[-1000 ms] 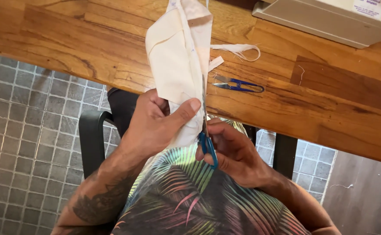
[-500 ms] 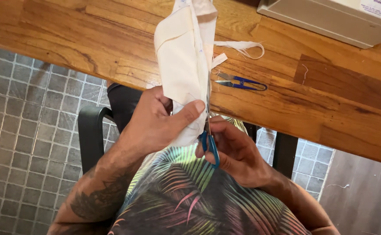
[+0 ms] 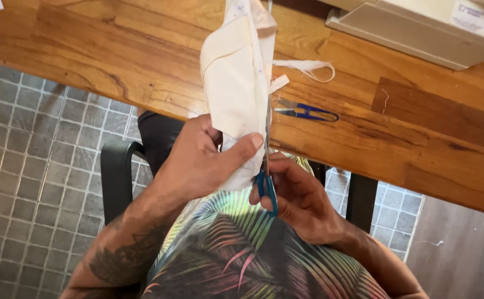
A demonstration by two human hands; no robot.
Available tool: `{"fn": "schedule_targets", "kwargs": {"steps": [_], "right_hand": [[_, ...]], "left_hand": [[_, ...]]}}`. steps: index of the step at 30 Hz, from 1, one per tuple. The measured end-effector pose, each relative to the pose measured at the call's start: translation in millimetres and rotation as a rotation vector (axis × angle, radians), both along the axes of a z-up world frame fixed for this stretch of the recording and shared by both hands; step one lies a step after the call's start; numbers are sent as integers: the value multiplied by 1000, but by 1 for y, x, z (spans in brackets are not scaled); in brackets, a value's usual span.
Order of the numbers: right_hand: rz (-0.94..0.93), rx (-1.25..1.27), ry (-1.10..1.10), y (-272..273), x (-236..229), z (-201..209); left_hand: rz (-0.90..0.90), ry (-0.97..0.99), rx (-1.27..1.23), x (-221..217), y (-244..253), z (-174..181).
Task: Trimming excess material from a white fabric garment piece using scissors
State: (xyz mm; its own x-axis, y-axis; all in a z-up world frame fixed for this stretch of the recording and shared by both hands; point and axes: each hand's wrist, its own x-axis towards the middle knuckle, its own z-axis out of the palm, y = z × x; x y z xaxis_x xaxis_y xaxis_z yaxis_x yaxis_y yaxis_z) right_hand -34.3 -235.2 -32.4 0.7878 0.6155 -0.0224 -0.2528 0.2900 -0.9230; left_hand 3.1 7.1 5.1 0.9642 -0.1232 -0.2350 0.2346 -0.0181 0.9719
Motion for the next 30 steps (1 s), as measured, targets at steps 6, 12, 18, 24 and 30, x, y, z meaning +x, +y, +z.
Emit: {"fn": "schedule_targets", "kwargs": {"steps": [6, 12, 18, 24, 30], "right_hand": [[-4, 55, -23, -3, 0, -4], [20, 1, -71, 0, 4, 7], [5, -58, -65, 0, 2, 5], [-14, -92, 15, -4, -1, -2], [59, -43, -9, -3, 8, 2]], "left_hand": [[-106, 21, -49, 0, 5, 9], [-95, 32, -51, 1, 9, 3], [41, 393, 4, 26, 3, 54], [165, 206, -183, 25, 5, 12], [131, 179, -30, 18, 8, 12]]}}
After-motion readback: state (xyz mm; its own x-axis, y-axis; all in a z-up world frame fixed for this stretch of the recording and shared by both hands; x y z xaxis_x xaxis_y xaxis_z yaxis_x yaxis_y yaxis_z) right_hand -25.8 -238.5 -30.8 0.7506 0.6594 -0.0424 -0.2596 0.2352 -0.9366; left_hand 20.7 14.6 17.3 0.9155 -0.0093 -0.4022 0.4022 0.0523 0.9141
